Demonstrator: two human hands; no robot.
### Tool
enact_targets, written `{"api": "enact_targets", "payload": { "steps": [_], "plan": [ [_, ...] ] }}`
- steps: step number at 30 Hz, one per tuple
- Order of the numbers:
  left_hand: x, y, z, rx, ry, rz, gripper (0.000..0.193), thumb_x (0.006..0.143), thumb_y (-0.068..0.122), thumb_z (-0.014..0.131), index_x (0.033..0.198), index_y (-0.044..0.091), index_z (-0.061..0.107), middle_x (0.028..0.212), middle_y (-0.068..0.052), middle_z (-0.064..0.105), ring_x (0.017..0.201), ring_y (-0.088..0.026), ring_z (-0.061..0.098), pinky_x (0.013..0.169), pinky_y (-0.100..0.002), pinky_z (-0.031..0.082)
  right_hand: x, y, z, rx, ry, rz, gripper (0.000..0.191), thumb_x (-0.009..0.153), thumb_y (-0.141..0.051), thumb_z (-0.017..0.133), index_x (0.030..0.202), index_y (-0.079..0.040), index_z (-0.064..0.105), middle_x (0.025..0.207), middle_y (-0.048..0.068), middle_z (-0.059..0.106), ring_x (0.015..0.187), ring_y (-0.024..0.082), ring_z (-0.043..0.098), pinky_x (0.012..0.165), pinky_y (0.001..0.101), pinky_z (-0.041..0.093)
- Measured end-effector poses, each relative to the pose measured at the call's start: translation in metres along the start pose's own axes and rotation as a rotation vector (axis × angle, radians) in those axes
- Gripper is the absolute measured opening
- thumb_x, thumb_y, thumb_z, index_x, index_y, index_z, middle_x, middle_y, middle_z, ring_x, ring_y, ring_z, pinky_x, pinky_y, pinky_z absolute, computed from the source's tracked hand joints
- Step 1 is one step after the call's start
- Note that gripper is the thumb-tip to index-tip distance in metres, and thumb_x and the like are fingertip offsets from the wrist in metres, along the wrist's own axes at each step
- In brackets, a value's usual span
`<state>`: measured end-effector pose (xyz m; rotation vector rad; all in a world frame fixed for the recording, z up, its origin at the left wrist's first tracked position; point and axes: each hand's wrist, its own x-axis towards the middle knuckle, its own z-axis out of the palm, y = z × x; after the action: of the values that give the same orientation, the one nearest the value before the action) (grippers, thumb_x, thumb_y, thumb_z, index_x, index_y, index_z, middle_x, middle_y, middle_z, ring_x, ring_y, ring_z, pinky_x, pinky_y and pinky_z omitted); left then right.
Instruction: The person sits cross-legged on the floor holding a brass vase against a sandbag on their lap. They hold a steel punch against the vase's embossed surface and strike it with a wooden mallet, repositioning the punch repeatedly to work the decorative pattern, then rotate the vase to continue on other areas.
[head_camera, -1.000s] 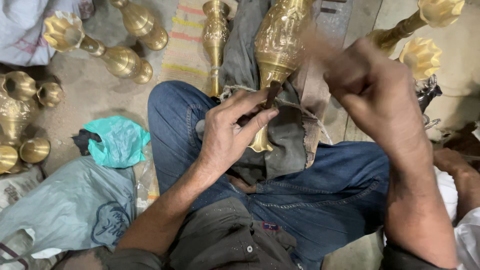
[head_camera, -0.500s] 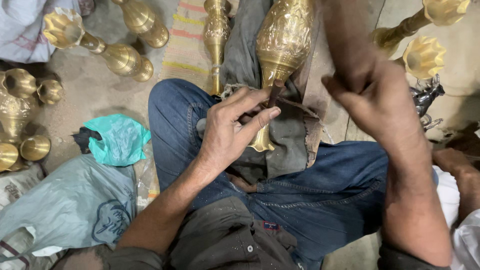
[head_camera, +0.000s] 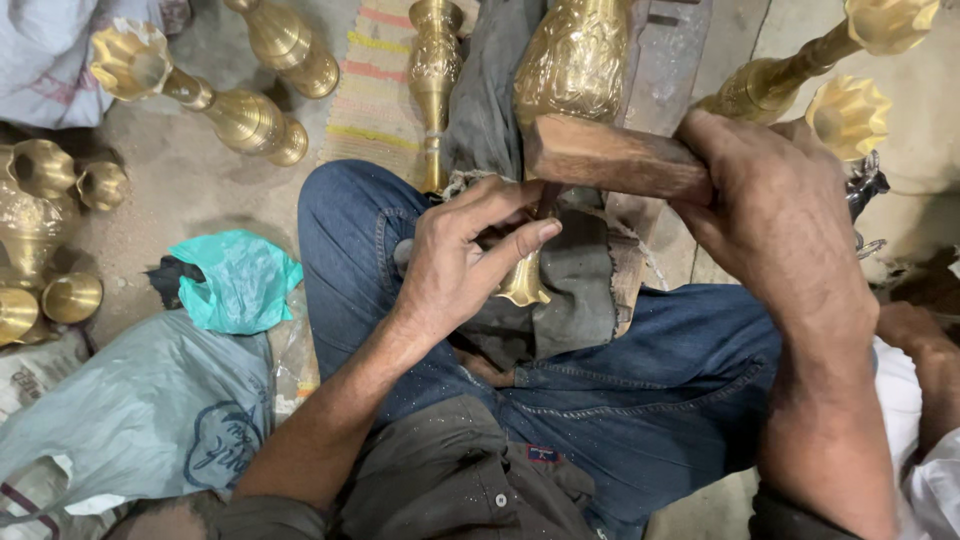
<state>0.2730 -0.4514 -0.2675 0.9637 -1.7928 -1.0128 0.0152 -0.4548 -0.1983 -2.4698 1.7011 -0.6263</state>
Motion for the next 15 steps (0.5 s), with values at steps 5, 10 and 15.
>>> {"api": "enact_targets", "payload": {
  "steps": [5, 10, 15],
  "plan": [
    [0.0012, -0.0004, -0.0007, 0.025, -0.021, -0.095, 0.037, 0.095, 0.021, 0.08, 0.126, 0.003, 0.071, 0.096, -0.007, 0.069, 0.083, -0.013, 0.07, 0.07, -0.027, 0.058, -0.0002, -0.0008, 0.0017, 0.061, -0.053, 0.222, 0.031, 0.09, -0.014, 0.083, 0.092, -0.001, 0.055, 0.075, 0.014, 0.058, 0.07, 0.032, 0.059, 0.064, 0.0448, 0.05],
    [0.0016, -0.002, -0.0026, 0.018, -0.022, -0.033, 0.038, 0.097, 0.022, 0.078, 0.129, 0.003, 0.071, 0.102, -0.006, 0.072, 0.086, -0.012, 0.07, 0.074, -0.028, 0.058, -0.0041, 0.0034, 0.0077, 0.344, -0.027, 0.228, 0.022, 0.101, -0.015, 0.076, 0.105, -0.007, 0.056, 0.085, 0.007, 0.064, 0.081, 0.022, 0.069, 0.072, 0.0359, 0.056],
    [0.0029, -0.0021, -0.0005, 0.002, -0.02, -0.021, 0.035, 0.097, 0.021, 0.079, 0.126, 0.004, 0.072, 0.103, -0.006, 0.072, 0.088, -0.012, 0.071, 0.074, -0.027, 0.059, -0.0042, 0.0064, 0.008, 0.053, -0.024, 0.118, 0.023, 0.096, -0.014, 0.077, 0.105, -0.003, 0.058, 0.087, 0.01, 0.066, 0.082, 0.026, 0.07, 0.074, 0.0436, 0.056]
  ]
}}
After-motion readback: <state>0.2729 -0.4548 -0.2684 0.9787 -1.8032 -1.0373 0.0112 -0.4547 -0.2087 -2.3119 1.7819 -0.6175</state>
